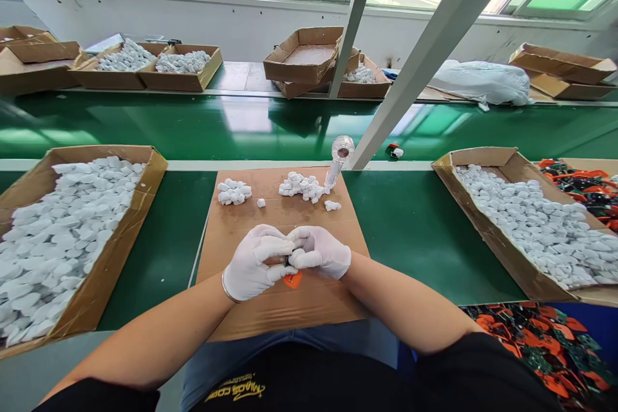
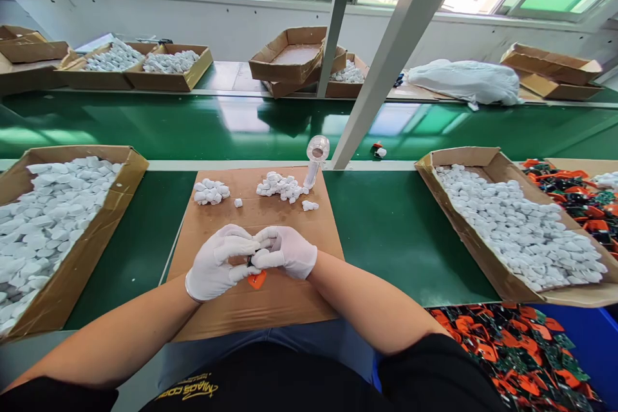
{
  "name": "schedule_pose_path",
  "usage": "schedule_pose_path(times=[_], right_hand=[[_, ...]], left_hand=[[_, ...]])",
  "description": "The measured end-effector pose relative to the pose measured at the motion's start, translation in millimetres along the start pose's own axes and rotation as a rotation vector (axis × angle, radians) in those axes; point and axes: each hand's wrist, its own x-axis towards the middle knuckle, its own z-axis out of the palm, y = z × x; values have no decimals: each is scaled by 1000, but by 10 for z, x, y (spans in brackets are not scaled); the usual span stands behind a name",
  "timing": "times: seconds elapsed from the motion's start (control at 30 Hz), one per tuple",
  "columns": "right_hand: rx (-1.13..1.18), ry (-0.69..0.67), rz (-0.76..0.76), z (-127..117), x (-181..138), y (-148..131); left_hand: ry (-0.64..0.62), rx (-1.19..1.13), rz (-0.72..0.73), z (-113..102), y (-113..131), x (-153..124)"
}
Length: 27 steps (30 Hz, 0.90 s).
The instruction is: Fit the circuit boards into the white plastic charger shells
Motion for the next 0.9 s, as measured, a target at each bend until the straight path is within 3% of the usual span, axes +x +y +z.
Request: schedule_pose_path(times=[0.23,0.6,0.8,0.9], right_hand=[[-94,157,-95,91,-6,45],[-131,-29,-33,61,-33,-12],[-119,26,-20,73,-44,-20],[-106,35,-29,99,-52,-36]], left_hand=[[2,151,-15,64,79,79],[11,180,31,-1,130,88],[37,120,36,-16,132,108],[-5,95,-31,-36,97,83]])
